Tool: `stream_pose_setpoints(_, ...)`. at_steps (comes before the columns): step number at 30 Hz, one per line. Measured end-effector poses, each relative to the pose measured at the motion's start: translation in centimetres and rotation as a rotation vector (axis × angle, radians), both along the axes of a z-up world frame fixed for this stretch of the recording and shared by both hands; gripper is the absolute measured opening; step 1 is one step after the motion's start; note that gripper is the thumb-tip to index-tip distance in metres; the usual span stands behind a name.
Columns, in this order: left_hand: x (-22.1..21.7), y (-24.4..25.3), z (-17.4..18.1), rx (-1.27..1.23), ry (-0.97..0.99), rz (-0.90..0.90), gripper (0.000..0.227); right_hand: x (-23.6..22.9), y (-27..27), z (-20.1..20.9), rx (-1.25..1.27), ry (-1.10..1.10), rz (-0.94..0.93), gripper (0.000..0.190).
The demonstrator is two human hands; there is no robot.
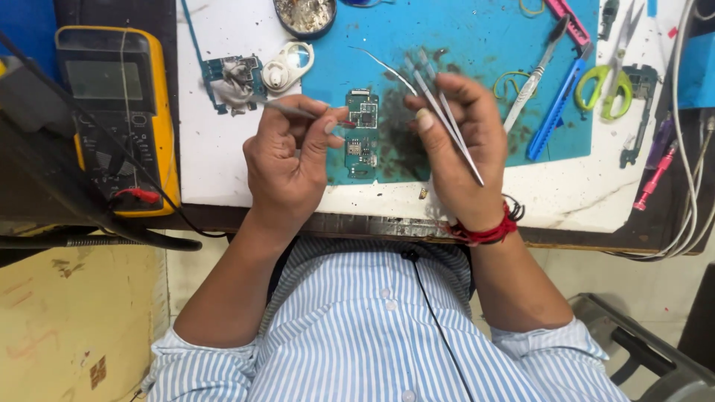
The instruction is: The person uses a hot air gun and tweezers to remove a small component from a circuit board. They then use a soldering iron to reflow solder on the board and a toothbrush to clean the surface.
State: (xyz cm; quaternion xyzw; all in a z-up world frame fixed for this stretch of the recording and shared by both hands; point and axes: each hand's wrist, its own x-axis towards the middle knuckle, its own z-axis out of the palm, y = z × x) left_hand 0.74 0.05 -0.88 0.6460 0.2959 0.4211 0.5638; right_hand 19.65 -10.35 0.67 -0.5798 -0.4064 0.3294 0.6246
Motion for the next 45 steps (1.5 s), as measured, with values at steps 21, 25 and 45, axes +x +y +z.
stream_pose_setpoints(21,0.65,-0.08,-0.44,0.051,0.119,0.019,0.013,-0.54,-0.3,-0.73,-0.154,-0.39,-0.081,0.016)
stream_pose_setpoints(25,0.58,-0.09,-0.39,0.076,0.142,0.027,0.015,-0.61,-0.31,-0.67,-0.147,-0.414,-0.072,0.016)
stream_pose_setpoints(45,0.65,-0.09,-0.16,0.174,0.191,0.06,0.018,-0.71,-0.1,-0.37,-0.086,-0.5,-0.033,0.014)
